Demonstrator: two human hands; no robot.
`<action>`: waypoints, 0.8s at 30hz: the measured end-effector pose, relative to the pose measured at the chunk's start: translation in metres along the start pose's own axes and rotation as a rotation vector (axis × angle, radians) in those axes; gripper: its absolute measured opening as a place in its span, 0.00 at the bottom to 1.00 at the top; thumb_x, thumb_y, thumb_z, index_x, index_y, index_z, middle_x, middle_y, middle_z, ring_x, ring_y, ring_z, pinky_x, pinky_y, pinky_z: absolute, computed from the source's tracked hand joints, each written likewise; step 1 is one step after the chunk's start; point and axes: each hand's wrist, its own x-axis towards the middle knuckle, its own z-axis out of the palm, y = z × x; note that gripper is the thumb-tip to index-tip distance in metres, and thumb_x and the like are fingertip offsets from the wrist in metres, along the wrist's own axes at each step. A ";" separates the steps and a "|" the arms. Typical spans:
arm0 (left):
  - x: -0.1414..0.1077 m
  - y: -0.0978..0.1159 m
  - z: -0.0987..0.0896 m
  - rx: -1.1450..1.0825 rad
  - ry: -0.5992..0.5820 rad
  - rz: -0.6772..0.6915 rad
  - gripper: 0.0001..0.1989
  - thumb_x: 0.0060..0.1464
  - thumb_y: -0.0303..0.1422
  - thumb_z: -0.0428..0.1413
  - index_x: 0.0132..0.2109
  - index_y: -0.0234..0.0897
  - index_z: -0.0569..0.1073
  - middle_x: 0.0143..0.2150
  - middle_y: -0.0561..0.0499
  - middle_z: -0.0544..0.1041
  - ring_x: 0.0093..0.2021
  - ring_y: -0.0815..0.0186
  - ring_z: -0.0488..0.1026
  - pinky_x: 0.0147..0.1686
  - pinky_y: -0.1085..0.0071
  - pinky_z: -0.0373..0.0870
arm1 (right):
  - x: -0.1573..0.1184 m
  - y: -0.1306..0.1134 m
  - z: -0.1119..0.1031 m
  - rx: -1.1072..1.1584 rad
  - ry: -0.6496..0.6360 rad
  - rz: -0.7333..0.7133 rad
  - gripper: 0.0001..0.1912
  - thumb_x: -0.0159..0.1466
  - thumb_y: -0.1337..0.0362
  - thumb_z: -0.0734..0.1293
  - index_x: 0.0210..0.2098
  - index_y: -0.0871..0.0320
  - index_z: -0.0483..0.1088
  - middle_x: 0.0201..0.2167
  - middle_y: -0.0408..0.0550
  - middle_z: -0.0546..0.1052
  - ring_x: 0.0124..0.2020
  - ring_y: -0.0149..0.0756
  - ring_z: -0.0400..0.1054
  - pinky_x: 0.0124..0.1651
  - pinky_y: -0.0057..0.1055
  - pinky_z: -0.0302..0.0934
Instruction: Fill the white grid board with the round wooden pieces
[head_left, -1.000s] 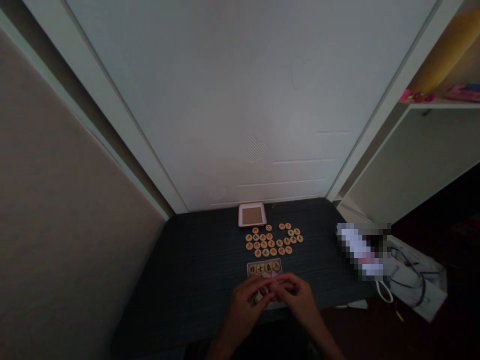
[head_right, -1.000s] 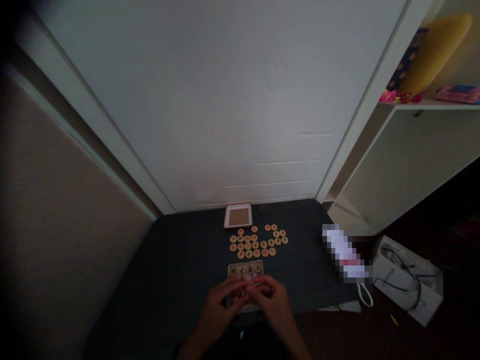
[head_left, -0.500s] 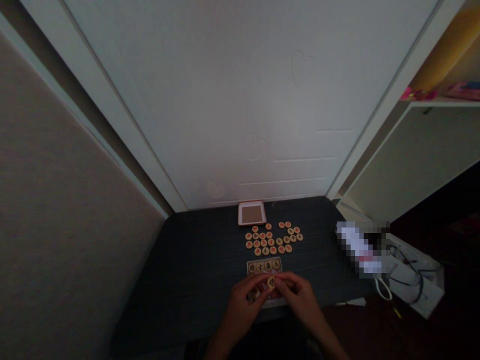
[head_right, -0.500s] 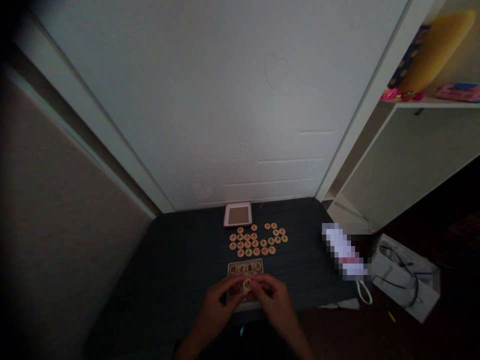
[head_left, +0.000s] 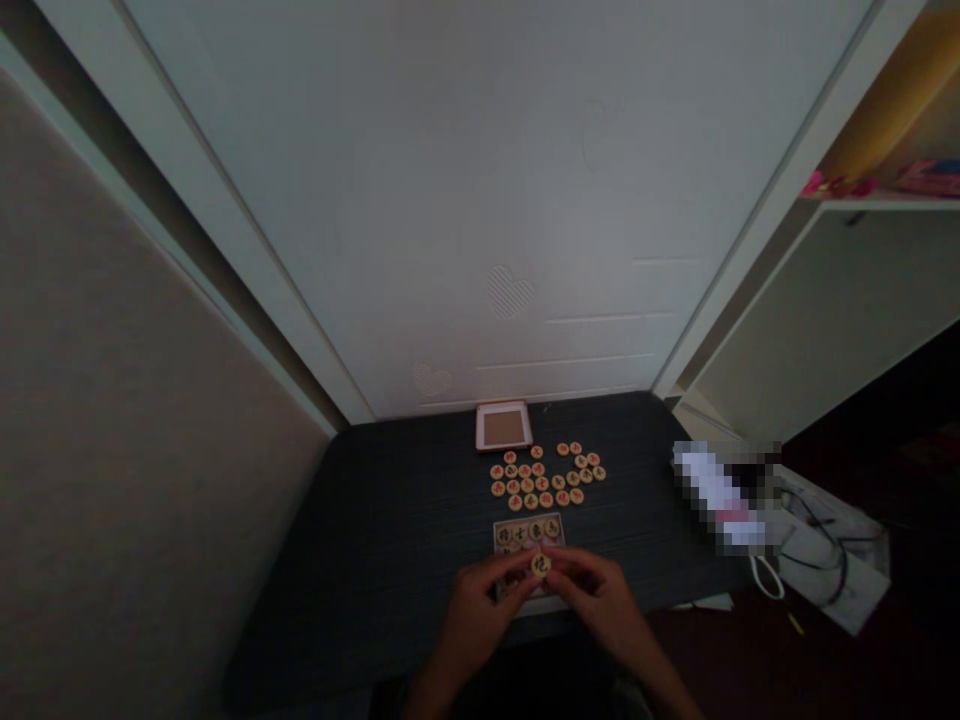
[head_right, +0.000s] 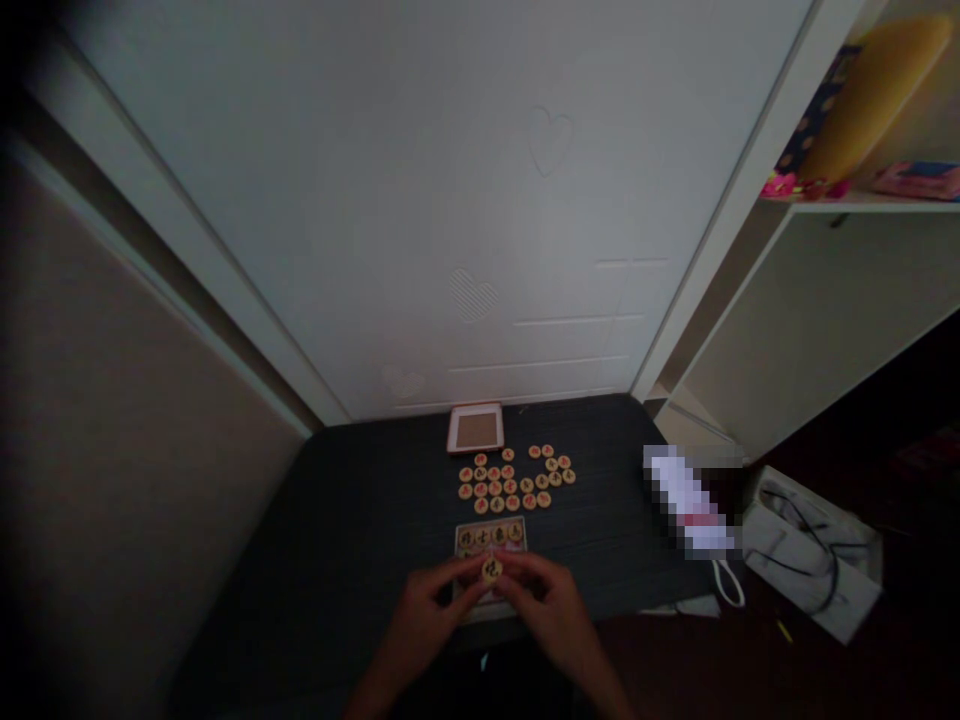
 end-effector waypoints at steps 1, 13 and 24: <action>0.000 0.001 0.000 -0.003 -0.011 -0.005 0.12 0.57 0.39 0.61 0.48 0.45 0.82 0.46 0.49 0.84 0.44 0.58 0.82 0.47 0.65 0.78 | 0.000 0.000 0.000 -0.004 0.000 -0.006 0.23 0.57 0.46 0.75 0.47 0.52 0.80 0.49 0.52 0.81 0.48 0.48 0.77 0.53 0.42 0.69; 0.001 -0.004 -0.003 -0.052 -0.031 -0.027 0.11 0.58 0.39 0.60 0.48 0.46 0.82 0.47 0.49 0.84 0.45 0.57 0.82 0.48 0.64 0.78 | 0.000 0.008 -0.004 -0.060 -0.011 -0.021 0.21 0.60 0.49 0.74 0.49 0.51 0.79 0.50 0.52 0.81 0.53 0.49 0.74 0.57 0.44 0.66; 0.000 -0.009 -0.002 -0.014 -0.014 -0.005 0.12 0.58 0.37 0.62 0.49 0.45 0.82 0.46 0.49 0.84 0.43 0.60 0.82 0.49 0.65 0.77 | -0.002 -0.001 -0.004 -0.117 -0.025 -0.038 0.22 0.61 0.49 0.73 0.50 0.51 0.78 0.51 0.51 0.80 0.54 0.50 0.73 0.60 0.46 0.64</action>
